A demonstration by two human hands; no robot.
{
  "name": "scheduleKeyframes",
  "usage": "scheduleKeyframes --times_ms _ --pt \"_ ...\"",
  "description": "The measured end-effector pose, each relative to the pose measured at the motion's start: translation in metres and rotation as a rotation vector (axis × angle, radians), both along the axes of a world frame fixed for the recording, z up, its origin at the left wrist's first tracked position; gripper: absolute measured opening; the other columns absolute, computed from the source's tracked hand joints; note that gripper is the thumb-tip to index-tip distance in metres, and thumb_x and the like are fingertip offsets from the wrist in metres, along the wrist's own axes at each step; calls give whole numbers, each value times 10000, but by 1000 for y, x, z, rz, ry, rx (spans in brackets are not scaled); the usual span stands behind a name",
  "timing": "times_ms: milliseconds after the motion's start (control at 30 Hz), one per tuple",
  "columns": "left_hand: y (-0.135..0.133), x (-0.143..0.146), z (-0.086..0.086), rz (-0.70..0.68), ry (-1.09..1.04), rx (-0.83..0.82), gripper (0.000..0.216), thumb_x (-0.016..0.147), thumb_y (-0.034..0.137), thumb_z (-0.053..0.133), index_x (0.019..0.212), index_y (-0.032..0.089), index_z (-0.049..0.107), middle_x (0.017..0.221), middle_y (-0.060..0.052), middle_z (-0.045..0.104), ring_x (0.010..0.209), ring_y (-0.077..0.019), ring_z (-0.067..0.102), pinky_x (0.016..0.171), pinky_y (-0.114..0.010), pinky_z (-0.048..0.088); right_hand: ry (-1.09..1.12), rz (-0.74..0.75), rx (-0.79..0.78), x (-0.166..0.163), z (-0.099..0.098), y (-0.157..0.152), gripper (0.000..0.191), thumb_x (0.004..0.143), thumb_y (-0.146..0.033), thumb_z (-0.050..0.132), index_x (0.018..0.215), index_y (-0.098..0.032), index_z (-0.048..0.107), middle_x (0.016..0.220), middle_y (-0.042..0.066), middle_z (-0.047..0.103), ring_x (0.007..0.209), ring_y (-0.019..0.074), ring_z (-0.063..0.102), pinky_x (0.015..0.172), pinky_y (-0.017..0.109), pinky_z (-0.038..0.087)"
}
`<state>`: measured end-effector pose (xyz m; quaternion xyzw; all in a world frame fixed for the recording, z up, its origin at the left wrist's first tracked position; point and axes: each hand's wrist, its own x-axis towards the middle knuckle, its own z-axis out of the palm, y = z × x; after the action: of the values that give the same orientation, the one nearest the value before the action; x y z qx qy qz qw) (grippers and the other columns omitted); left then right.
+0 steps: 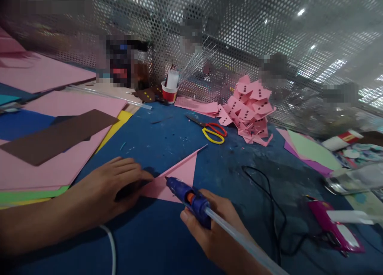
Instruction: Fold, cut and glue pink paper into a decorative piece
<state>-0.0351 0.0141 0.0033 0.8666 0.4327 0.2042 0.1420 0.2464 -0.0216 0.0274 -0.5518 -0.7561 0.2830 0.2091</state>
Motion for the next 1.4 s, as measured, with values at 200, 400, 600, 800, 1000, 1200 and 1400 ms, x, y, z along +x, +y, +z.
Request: scheduleKeyframes --times_ms 200,400,600,800,1000,1200,1400 --pt "2 -4 -7 23 -42 -59 238 896 248 590 1112 310 669 961 -29 710 884 -215 637 788 -355 465 -20 15 3 -3 3 7 181 874 -382 597 734 -267 605 663 11 670 569 184 645 521 270 513" --pt "4 -5 -7 21 -74 -54 203 930 326 571 1103 341 676 927 -9 714 856 -199 638 775 -351 469 -93 48 16 -9 3 6 103 830 -346 665 771 -279 615 677 -2 690 576 185 667 554 276 535" --pt "3 -2 -4 40 -80 -24 199 948 437 568 1044 340 711 832 10 684 825 -193 619 793 -341 437 -83 94 -2 -8 4 3 111 849 -355 646 776 -275 625 660 -11 674 547 174 644 525 272 506" --pt "1 -2 3 14 -73 25 202 931 394 576 988 270 726 777 3 666 787 -184 603 774 -329 426 -73 38 22 -4 -6 -2 195 880 -451 645 835 -269 697 724 7 704 604 180 646 537 270 494" --pt "1 -2 2 16 -74 33 196 914 387 583 970 280 738 726 18 651 746 -167 601 743 -299 421 -177 82 88 -6 -6 -1 249 908 -474 606 859 -259 720 735 17 696 617 187 640 551 279 457" --pt "1 -4 1 10 -52 36 150 899 314 615 982 274 734 770 15 674 792 -177 619 770 -288 413 -219 78 43 -10 -2 0 281 914 -500 592 929 -259 735 808 33 725 676 204 666 581 288 465" --pt "1 -5 0 5 -38 48 146 906 302 618 1004 276 723 802 11 684 824 -184 626 780 -292 409 -257 82 48 -13 -1 0 290 923 -502 582 949 -255 733 827 36 727 707 208 671 588 282 452"
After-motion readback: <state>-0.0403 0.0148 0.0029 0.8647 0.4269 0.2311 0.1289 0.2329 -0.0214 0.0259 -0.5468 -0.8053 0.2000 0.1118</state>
